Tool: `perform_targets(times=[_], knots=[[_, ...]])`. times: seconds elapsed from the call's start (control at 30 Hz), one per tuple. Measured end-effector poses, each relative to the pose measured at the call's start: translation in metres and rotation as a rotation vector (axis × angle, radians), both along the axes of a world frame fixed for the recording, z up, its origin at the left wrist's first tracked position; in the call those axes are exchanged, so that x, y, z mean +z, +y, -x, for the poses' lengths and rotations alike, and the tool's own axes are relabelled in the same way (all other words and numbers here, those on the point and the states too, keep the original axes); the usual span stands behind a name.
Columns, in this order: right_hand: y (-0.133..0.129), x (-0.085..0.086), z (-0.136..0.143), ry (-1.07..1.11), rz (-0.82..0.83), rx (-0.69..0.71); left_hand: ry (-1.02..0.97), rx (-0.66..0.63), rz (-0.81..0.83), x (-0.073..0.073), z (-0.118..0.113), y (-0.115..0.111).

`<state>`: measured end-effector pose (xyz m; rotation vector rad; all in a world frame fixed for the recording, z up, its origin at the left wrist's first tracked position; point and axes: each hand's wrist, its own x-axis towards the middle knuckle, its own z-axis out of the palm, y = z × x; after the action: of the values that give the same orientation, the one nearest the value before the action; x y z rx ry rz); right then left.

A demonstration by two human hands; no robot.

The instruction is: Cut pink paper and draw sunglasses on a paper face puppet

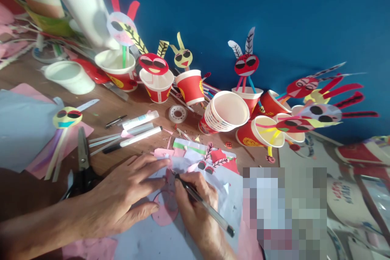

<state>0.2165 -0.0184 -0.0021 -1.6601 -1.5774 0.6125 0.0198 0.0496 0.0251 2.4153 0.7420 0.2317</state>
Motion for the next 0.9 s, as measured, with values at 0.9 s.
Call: perform_targets(times=[0.9], knots=[[0.0023, 0.0082, 0.0050, -0.096, -0.056, 0.026, -0.008, 0.000, -0.030, -0.0008, -0.0001, 0.0005]])
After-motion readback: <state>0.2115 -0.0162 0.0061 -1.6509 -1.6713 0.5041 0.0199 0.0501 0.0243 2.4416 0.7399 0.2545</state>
